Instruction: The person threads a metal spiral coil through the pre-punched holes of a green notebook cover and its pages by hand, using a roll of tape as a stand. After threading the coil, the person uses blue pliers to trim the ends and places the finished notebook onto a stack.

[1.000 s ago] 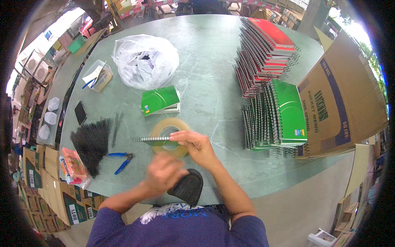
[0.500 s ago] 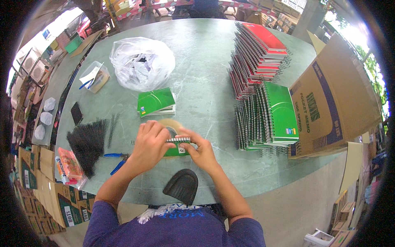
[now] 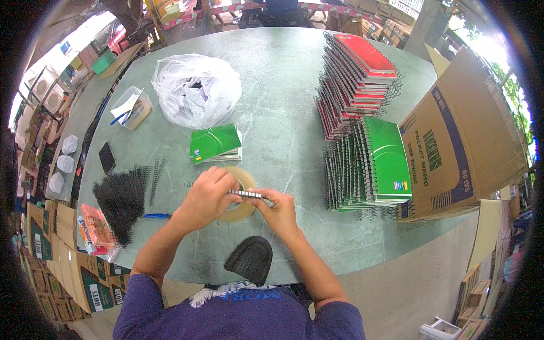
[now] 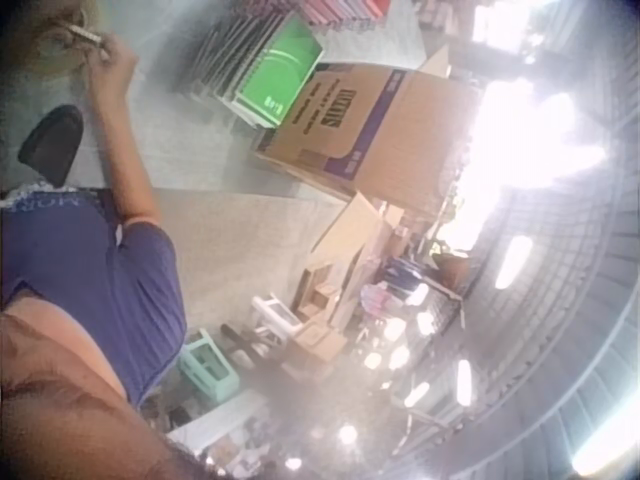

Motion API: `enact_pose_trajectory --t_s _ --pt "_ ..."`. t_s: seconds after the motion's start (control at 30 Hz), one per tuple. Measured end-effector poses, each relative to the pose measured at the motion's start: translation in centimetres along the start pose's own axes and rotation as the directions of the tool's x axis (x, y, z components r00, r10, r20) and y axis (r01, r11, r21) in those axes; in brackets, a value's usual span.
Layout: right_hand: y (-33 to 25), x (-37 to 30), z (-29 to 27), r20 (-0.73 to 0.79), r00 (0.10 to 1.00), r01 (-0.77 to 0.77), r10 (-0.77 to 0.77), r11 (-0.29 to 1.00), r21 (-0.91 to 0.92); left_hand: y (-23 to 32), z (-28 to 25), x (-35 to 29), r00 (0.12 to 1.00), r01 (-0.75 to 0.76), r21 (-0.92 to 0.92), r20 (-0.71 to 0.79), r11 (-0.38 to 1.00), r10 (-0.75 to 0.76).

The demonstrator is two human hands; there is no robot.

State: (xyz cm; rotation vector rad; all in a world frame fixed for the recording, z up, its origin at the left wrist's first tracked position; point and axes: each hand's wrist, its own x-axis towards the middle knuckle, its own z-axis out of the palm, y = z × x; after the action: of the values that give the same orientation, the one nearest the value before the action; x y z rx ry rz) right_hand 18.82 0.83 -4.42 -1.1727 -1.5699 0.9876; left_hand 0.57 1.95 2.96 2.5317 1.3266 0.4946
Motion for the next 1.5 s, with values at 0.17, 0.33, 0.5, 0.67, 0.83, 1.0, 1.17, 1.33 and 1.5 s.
enact_pose_trajectory --t_s 0.17,0.33,0.5,0.67,0.83,1.0,1.17,1.33,1.5 --pt "0.4 0.2 0.0 -0.031 0.999 -0.010 0.010 1.000 -0.013 1.0 2.3 1.2 0.941 -0.208 -0.073 -0.286 0.975 0.179" --pt "0.7 0.1 -0.1 0.004 1.000 -0.027 0.028 0.986 -0.167 0.9 3.0 1.3 0.957 -0.227 -0.137 -0.214 0.964 0.195" --pt "1.2 0.0 0.3 -0.007 0.999 0.033 -0.034 0.988 -0.154 0.9 2.6 1.2 0.954 -0.248 -0.176 -0.217 0.953 0.209" --pt "-1.0 -0.3 0.7 0.019 0.999 0.037 -0.034 0.983 -0.181 0.6 2.2 0.5 0.949 -0.264 -0.289 -0.251 0.920 0.193" --pt "-1.0 -1.6 1.1 -0.001 0.994 0.104 -0.112 0.929 -0.356 1.4 1.9 -0.3 0.976 -0.168 -0.227 -0.177 0.959 0.129" --pt "-3.8 -1.7 -1.5 -0.033 0.995 0.081 -0.092 0.966 -0.246 2.0 -1.6 -1.0 0.823 -0.090 0.037 -0.560 0.995 0.095" --pt "-8.4 -3.1 -7.0 -0.201 0.980 0.042 0.016 0.958 0.282 2.8 -1.9 -0.7 0.885 -0.120 -0.881 -0.303 0.458 -0.353" --pt "-9.9 -4.7 -14.1 -0.722 0.552 0.442 -0.417 0.881 -0.171 11.4 -4.2 6.3 0.712 -0.549 -0.411 -0.686 0.727 0.150" --pt "-7.8 -4.8 -19.4 -0.772 0.602 0.364 -0.204 0.931 0.038 16.3 -0.1 12.5 0.575 -0.614 0.199 -0.550 0.764 0.606"
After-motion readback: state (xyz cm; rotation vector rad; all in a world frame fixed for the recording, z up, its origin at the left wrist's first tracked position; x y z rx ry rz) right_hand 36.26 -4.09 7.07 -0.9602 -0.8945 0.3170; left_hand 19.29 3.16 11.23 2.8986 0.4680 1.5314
